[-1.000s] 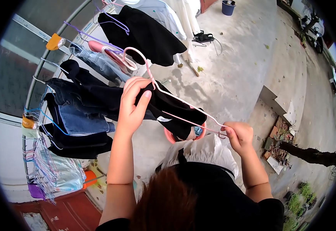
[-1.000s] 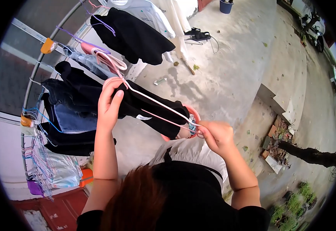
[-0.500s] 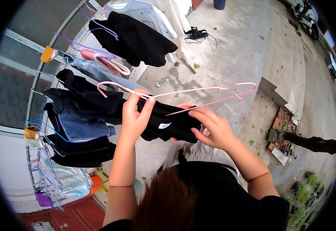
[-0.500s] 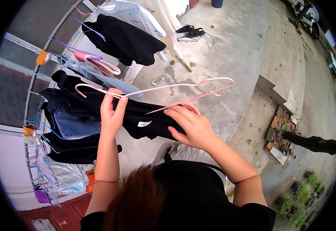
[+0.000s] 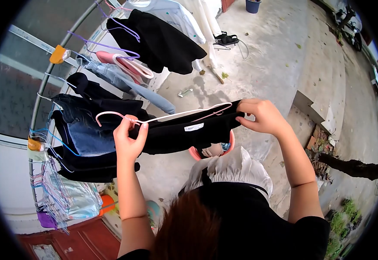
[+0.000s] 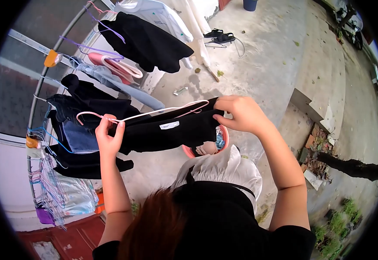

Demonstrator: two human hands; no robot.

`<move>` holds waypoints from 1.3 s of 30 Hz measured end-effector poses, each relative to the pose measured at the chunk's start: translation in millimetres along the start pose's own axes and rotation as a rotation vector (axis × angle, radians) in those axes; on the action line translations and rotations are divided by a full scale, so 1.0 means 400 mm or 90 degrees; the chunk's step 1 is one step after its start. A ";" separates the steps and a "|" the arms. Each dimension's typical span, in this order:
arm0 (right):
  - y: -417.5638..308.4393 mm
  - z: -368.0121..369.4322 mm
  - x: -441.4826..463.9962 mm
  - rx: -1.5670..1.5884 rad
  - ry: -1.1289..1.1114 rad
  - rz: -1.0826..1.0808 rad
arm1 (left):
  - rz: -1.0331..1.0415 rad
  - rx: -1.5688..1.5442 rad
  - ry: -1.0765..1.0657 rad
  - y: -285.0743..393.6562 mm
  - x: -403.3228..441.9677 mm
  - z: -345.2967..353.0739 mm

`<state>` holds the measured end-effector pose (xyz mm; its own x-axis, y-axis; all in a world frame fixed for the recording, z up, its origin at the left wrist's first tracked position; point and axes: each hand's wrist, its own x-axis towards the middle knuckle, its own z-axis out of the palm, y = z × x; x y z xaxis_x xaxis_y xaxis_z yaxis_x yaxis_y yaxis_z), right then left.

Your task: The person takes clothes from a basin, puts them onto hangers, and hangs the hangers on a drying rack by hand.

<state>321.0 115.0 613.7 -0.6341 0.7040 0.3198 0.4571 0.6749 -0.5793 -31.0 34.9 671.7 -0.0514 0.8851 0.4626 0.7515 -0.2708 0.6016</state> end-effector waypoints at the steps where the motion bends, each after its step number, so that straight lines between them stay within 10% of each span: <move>1: 0.000 -0.014 0.008 0.015 0.007 -0.018 | 0.005 0.021 -0.012 -0.004 -0.006 -0.003; 16: -0.194 0.145 0.137 0.112 0.110 -0.268 | -0.009 -0.007 -0.103 0.061 -0.064 0.149; 21: -0.181 0.079 0.131 0.099 0.151 -0.168 | -0.110 -0.141 -0.042 -0.002 -0.095 0.133; 26: -0.032 0.050 0.024 0.221 0.500 0.170 | -0.164 -0.284 0.024 -0.034 -0.118 0.094; 34: 0.053 0.173 -0.021 0.326 0.050 0.471 | -0.123 -0.280 0.028 -0.011 -0.131 0.080; 39: 0.184 0.321 -0.034 0.338 -0.143 0.357 | -0.129 -0.286 0.015 0.006 -0.139 0.077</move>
<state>283.4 126.7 470.4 -0.5345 0.8075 -0.2496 0.4229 -0.0002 -0.9062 -6.0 -3.4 627.6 -0.1861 0.9293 0.3190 0.3675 -0.2352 0.8998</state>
